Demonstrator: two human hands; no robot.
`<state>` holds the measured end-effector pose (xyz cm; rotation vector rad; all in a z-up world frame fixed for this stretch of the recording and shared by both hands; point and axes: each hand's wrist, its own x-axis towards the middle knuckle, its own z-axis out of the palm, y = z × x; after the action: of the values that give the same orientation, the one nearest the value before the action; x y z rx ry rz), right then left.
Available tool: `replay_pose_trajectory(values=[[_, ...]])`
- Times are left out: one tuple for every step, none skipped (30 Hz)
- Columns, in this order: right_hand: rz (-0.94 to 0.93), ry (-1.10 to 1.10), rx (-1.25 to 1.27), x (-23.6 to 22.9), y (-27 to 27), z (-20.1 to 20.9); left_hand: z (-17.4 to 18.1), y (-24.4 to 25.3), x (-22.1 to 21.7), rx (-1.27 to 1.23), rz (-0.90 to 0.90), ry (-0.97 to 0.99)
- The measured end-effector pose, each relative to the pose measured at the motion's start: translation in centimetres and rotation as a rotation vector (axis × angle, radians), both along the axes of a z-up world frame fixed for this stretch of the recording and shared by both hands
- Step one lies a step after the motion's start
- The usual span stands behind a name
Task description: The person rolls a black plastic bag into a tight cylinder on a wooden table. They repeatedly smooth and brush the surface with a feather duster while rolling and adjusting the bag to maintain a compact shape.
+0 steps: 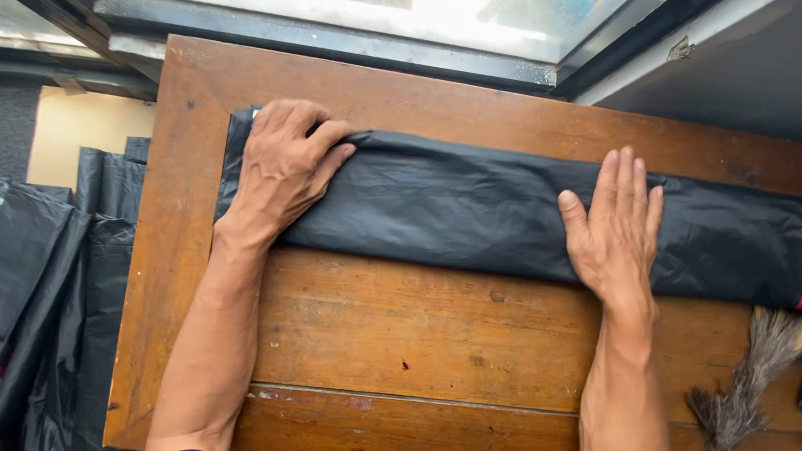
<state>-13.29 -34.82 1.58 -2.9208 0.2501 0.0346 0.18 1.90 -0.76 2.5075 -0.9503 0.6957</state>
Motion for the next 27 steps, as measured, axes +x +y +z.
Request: replay_pose_trajectory(values=[[-0.001, -0.001, 0.006, -0.4, 0.5, 0.0, 0.2, 0.4, -0.3, 0.006, -0.001, -0.001], [0.004, -0.031, -0.004, -0.7, 1.0, -0.1, 0.4, 0.9, -0.6, 0.016, 0.002, -0.003], [0.006, -0.06, -0.013, -1.1, 1.5, -0.2, 0.6, 1.3, -0.9, 0.027, 0.002, -0.002], [0.003, -0.059, -0.007, -1.1, 1.8, -0.2, 0.6, 1.3, -1.1, 0.032, -0.001, -0.001], [0.006, -0.083, -0.002, -1.2, 2.1, -0.2, 0.6, 1.3, -1.3, 0.059, 0.027, -0.001], [0.01, -0.108, 0.003, -1.3, 2.4, -0.1, 0.7, 1.4, -1.4, 0.085, 0.055, -0.002], [0.004, -0.112, 0.006, -1.3, 2.4, -0.2, 1.2, 0.5, -2.0, 0.088, 0.049, -0.007], [0.004, -0.124, 0.006, -1.3, 2.5, -0.2, 1.7, -0.3, -2.6, 0.154, 0.118, -0.015], [0.003, -0.137, 0.006, -1.2, 2.5, -0.2, 2.2, -1.1, -3.1, 0.218, 0.186, -0.025], [-0.003, -0.143, 0.007, -1.3, 2.3, -0.3, 3.6, -3.6, -3.9, 0.22, 0.181, -0.032], [0.003, -0.139, 0.014, -1.3, 2.2, -0.5, 4.9, -6.0, -4.8, 0.125, 0.109, -0.035], [0.008, -0.134, 0.021, -1.3, 2.2, -0.6, 6.1, -8.3, -5.8, 0.03, 0.036, -0.037], [0.006, -0.132, 0.021, -1.4, 2.1, -0.8, 5.8, -11.3, -7.5, 0.031, 0.035, -0.035], [-0.011, -0.12, 0.026, -1.5, 2.1, -1.0, 5.5, -14.3, -9.2, -0.082, -0.118, 0.051], [-0.018, -0.112, 0.029, -1.2, 2.0, -1.1, 5.2, -17.3, -10.8, -0.198, -0.262, 0.131], [-0.01, -0.115, 0.026, -1.3, 1.6, -1.1, 4.0, -18.5, -11.7, -0.201, -0.254, 0.127], [-0.013, -0.065, 0.024, -1.4, 1.4, -1.2, 2.8, -19.5, -12.7, -0.158, -0.296, 0.311], [-0.015, -0.016, 0.021, -1.5, 1.2, -1.3, 1.6, -20.6, -13.7, -0.117, -0.336, 0.495], [-0.005, -0.02, 0.027, -1.5, 1.1, -1.4, 1.3, -20.5, -13.5, -0.113, -0.324, 0.491], [-0.005, -0.035, 0.024, -1.4, 1.0, -1.4, 1.0, -20.4, -13.3, -0.098, -0.316, 0.489], [-0.018, -0.048, 0.027, -1.6, 1.2, -1.5, 0.8, -20.0, -13.1, -0.075, -0.318, 0.491], [-0.02, -0.051, 0.039, -1.5, 1.7, -1.0, 0.6, -19.0, -12.0, -0.062, -0.316, 0.491], [-0.022, -0.066, 0.054, -1.4, 2.0, -0.4, 0.4, -18.2, -11.0, -0.035, -0.293, 0.423], [-0.025, -0.081, 0.069, -1.4, 2.3, 0.1, 0.1, -17.3, -9.9, -0.007, -0.271, 0.355], [-0.012, -0.081, 0.074, -1.3, 2.1, 0.0, -0.1, -16.0, -8.8, -0.005, -0.258, 0.355], [-0.008, -0.083, 0.073, -1.3, 2.1, -0.2, -0.2, -14.5, -7.6, 0.008, -0.222, 0.307], [-0.015, -0.084, 0.071, -1.5, 2.0, -0.3, -0.4, -13.2, -6.5, 0.021, -0.198, 0.26]])
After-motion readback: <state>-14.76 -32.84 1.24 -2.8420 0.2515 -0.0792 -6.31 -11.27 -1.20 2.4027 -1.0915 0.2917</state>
